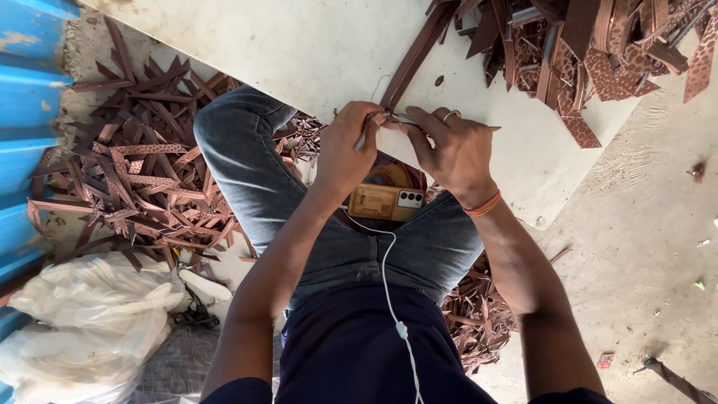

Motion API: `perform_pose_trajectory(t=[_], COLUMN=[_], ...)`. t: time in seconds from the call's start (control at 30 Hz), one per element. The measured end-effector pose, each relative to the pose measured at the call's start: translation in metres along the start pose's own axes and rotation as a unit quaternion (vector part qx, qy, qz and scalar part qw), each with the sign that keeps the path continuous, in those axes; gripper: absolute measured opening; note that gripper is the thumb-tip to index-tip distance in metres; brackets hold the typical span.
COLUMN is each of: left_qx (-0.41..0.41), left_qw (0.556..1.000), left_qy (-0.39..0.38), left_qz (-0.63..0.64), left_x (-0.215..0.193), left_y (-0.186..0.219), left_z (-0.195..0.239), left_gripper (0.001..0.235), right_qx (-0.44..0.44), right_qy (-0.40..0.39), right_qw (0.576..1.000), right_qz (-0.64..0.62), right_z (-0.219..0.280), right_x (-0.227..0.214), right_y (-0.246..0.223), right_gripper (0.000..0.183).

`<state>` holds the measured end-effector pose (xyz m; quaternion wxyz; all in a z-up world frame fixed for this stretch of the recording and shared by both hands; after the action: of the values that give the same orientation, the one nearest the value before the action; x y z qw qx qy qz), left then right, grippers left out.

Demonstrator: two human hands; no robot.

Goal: The person trims thin leather or synthetic strips for shoe manufacturing using a small hand tool.

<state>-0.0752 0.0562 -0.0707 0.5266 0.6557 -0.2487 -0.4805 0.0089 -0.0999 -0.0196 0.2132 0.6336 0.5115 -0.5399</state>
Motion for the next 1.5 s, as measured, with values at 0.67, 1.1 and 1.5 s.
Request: perform_pose_trajectory(t=[0.67, 1.1, 1.5], left_qx=[-0.004, 0.009, 0.005], left_qw=[0.999, 0.988, 0.980], left_qy=[0.043, -0.026, -0.066], left_qz=[0.032, -0.150, -0.190], left_x=[0.001, 0.030, 0.032], left_y=[-0.001, -0.013, -0.017], left_z=[0.004, -0.003, -0.001], left_gripper=[0.006, 0.020, 0.016], right_qx=[0.010, 0.128, 0.022], right_qy=[-0.001, 0.076, 0.031], right_qw=[1.000, 0.984, 0.999], right_qz=[0.018, -0.094, 0.030], right_z=[0.002, 0.024, 0.020], right_x=[-0.003, 0.005, 0.011], right_y=[-0.008, -0.020, -0.002], right_gripper=[0.016, 0.023, 0.013])
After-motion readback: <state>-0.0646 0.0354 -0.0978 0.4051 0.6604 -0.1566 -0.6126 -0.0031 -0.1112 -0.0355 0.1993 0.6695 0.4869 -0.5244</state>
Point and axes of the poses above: each hand's wrist, its own z-axis away from the middle knuckle, its own x-axis out of the palm, y = z × x, the point moved 4 cm from there along -z, towards the middle knuckle, and after that the axes turned 9 degrees about -x, right-handed, at the moved point
